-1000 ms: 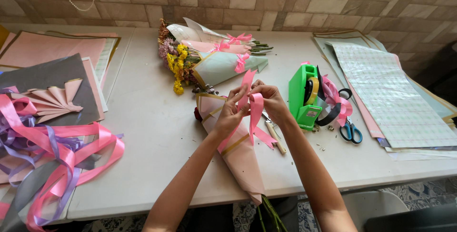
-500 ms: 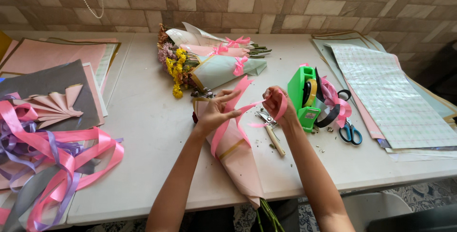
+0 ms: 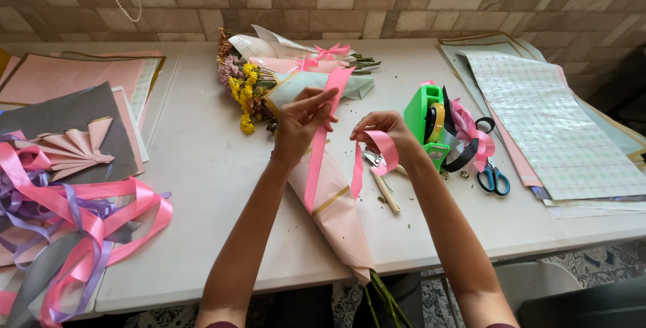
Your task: The person wraps a small bouquet of roses in paper, secures the paper with tape, and ties a pink ribbon around the stems.
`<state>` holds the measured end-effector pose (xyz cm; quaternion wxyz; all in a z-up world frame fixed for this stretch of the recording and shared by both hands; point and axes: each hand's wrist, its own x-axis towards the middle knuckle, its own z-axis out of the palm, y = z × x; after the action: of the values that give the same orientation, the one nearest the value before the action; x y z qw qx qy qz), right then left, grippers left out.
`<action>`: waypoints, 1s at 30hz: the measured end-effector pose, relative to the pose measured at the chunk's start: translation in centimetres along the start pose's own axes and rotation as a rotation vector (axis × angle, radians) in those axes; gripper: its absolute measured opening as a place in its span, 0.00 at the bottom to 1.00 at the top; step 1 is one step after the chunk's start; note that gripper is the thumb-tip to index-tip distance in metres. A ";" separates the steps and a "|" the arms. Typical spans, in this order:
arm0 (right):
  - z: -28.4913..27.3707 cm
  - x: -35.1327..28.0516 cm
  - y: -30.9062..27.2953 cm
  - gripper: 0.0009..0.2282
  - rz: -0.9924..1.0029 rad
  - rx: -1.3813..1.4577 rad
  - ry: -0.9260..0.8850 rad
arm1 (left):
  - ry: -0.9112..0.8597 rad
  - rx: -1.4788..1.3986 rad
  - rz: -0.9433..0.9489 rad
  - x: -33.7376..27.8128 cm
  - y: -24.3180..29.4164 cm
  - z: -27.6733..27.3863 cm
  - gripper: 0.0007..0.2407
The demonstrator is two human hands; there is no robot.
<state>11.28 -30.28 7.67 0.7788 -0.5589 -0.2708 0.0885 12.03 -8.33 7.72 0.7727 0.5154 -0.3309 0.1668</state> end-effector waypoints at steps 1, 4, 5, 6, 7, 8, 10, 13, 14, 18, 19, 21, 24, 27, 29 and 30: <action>-0.3 0.2 -0.2 0.06 -0.001 0.001 0.001 | -0.001 0.000 -0.001 0.5 1.0 0.1 0.13; -0.8 0.5 -0.9 0.06 -0.044 -0.064 -0.093 | -0.005 -0.008 0.019 1.4 3.7 0.3 0.12; -0.8 0.5 -1.2 0.07 -0.064 -0.094 -0.114 | -0.016 -0.023 0.025 1.5 4.3 0.5 0.13; -0.9 0.5 -1.6 0.07 -0.084 -0.124 -0.136 | -0.026 -0.039 0.032 1.6 4.9 0.6 0.13; -0.7 0.5 -1.7 0.07 -0.084 -0.124 -0.138 | -0.025 -0.038 0.033 1.0 4.1 0.7 0.13; -0.7 0.4 -1.7 0.07 -0.074 -0.092 -0.132 | -0.067 -0.069 -0.014 0.5 3.3 0.8 0.15; -0.8 0.6 -1.3 0.07 -0.070 -0.064 -0.128 | -0.113 -0.099 -0.055 -0.4 1.8 1.1 0.16; -1.8 1.0 1.0 0.09 -0.089 -0.040 -0.118 | -0.153 -0.171 -0.099 -1.4 -0.4 1.6 0.24; -2.7 1.3 2.1 0.08 -0.052 -0.015 -0.099 | -0.156 -0.178 -0.162 -1.6 -1.1 1.6 0.22; -1.7 1.6 3.4 0.06 -0.015 0.023 0.035 | -0.207 -0.189 -0.310 -2.1 -1.8 1.9 0.22; -1.2 1.4 3.1 0.06 -0.016 0.023 0.034 | -0.208 -0.188 -0.309 -2.1 -1.9 1.8 0.22; -0.3 0.9 2.7 0.04 -0.051 0.080 0.139 | -0.252 -0.156 -0.393 -2.3 -2.3 1.5 0.28; 3.7 0.4 -0.4 0.06 -0.048 0.001 0.213 | -0.302 -0.174 -0.494 -3.3 -5.1 0.4 0.31; 8.1 -0.2 -6.4 0.07 -0.085 -0.248 -0.035 | -0.274 -0.241 -0.506 -3.5 -4.5 0.4 0.30; 4.9 0.5 -3.2 0.04 -0.109 -0.284 0.002 | -0.267 -0.256 -0.525 -3.9 -6.9 0.2 0.30; 3.3 0.9 -1.7 0.05 -0.136 -0.321 0.032 | -0.258 -0.268 -0.538 -4.0 -8.0 0.1 0.30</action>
<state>10.08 -27.75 10.26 0.6879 -0.6578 -0.3061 -0.0177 13.88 -11.38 -0.53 0.8016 0.4950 -0.2971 -0.1550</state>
